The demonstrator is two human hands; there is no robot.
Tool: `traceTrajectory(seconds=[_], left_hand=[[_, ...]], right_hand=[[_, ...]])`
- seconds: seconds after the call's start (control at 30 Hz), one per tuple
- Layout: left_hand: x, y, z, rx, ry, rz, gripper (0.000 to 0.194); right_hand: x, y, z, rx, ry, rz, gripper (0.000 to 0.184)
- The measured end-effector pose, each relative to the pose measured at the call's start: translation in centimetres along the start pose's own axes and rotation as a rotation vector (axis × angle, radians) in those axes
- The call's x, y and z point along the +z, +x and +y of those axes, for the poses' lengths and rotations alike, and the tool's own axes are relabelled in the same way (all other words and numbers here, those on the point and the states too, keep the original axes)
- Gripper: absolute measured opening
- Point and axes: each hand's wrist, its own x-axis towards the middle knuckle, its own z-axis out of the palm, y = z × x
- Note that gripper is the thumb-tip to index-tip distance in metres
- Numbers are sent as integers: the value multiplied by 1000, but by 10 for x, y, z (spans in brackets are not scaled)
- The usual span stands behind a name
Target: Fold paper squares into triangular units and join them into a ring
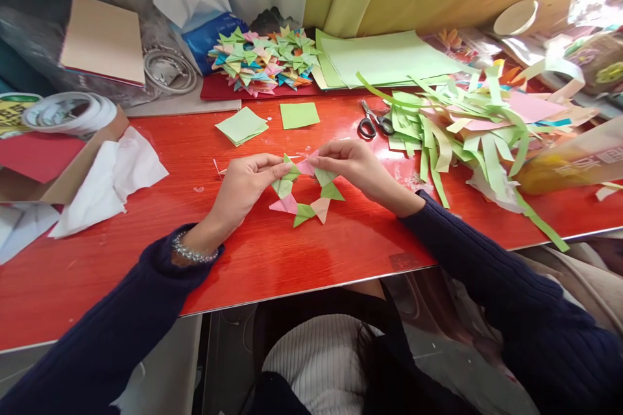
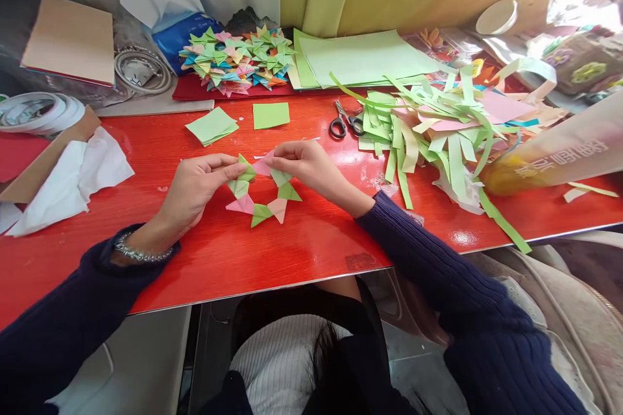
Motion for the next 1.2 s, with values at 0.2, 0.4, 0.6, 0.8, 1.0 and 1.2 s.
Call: traceTrajectory(seconds=[0.2,0.4,0.6,0.8,1.0,1.2], left_hand=[[2,-2,-3,-5,37,-29,12],[1,4,-7,31,-81,115,10],[1,2,-3,21,-84,59,16],[3,-2,-2,11,8,-21,13],[2,0,-6,-11,6,-25,10],[3,0,-4,-22,-53,-24,21]], right_hand=[[3,-1,1,-72,-68,-23,28],[0,1,-2,14,99,13,31],[-4,1,-4,64,73,-22,23],[2,-2,-6,-2,-14,-70,22],[4,-1,-4,9,11,-95,20],[4,-1,-7,78,69,-97,28]])
